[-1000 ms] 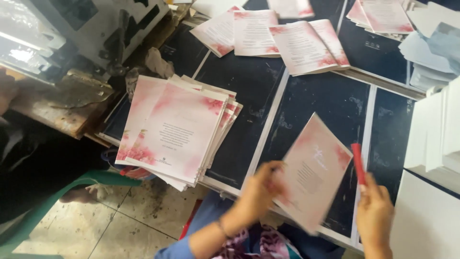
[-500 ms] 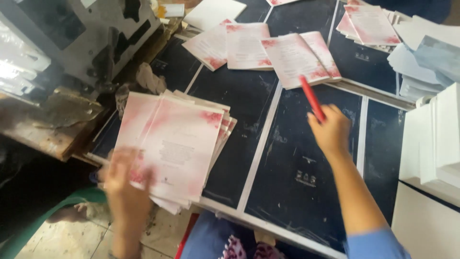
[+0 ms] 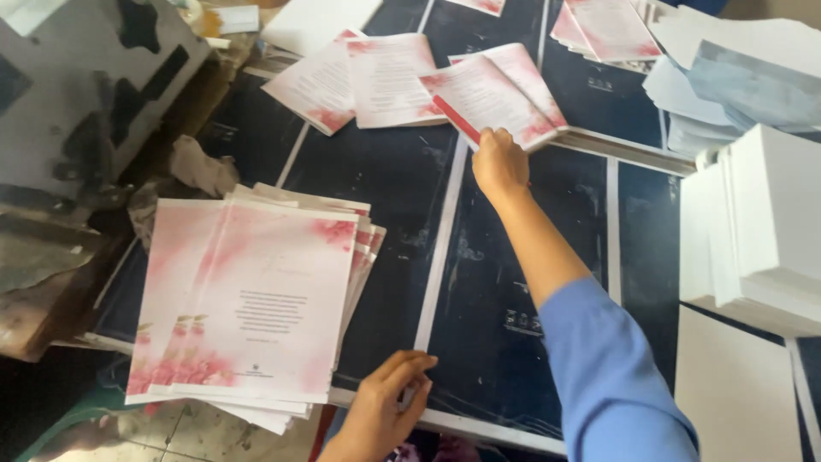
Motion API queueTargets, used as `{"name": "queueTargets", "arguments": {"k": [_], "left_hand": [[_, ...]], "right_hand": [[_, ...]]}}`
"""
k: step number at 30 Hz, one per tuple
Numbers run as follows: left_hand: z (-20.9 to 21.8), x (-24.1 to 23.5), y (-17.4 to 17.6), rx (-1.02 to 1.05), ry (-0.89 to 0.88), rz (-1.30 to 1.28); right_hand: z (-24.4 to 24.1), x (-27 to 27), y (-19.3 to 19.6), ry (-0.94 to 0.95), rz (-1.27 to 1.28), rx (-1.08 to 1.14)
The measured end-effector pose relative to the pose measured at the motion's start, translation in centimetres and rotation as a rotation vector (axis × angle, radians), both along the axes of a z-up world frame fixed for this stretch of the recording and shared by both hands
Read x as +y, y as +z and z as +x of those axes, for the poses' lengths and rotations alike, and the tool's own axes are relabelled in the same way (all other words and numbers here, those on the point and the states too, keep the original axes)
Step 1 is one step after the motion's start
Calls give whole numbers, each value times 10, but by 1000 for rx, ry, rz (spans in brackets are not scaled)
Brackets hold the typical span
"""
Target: Folding printed invitation cards and inserting them into white folders using a manual creasing tool.
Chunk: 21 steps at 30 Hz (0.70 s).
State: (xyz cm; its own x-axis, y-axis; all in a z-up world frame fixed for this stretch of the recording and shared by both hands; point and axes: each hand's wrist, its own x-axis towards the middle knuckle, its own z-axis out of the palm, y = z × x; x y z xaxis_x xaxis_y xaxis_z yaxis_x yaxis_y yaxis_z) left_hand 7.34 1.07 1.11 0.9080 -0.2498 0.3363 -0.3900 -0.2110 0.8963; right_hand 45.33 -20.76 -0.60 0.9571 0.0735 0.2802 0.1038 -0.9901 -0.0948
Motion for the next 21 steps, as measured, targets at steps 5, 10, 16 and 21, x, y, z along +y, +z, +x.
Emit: {"name": "queueTargets", "arguments": {"k": [5, 10, 16, 21], "left_hand": [[10, 1, 4, 185, 86, -195], [9, -19, -4, 370, 67, -591], [-6, -40, 9, 371, 124, -546], [-2, -12, 24, 233, 318, -110]], "right_hand": [[-145, 12, 69, 130, 335, -47], [-319, 29, 89, 182, 638, 269], [-383, -8, 90, 212, 802, 55], [-410, -111, 79, -134, 829, -195]]}}
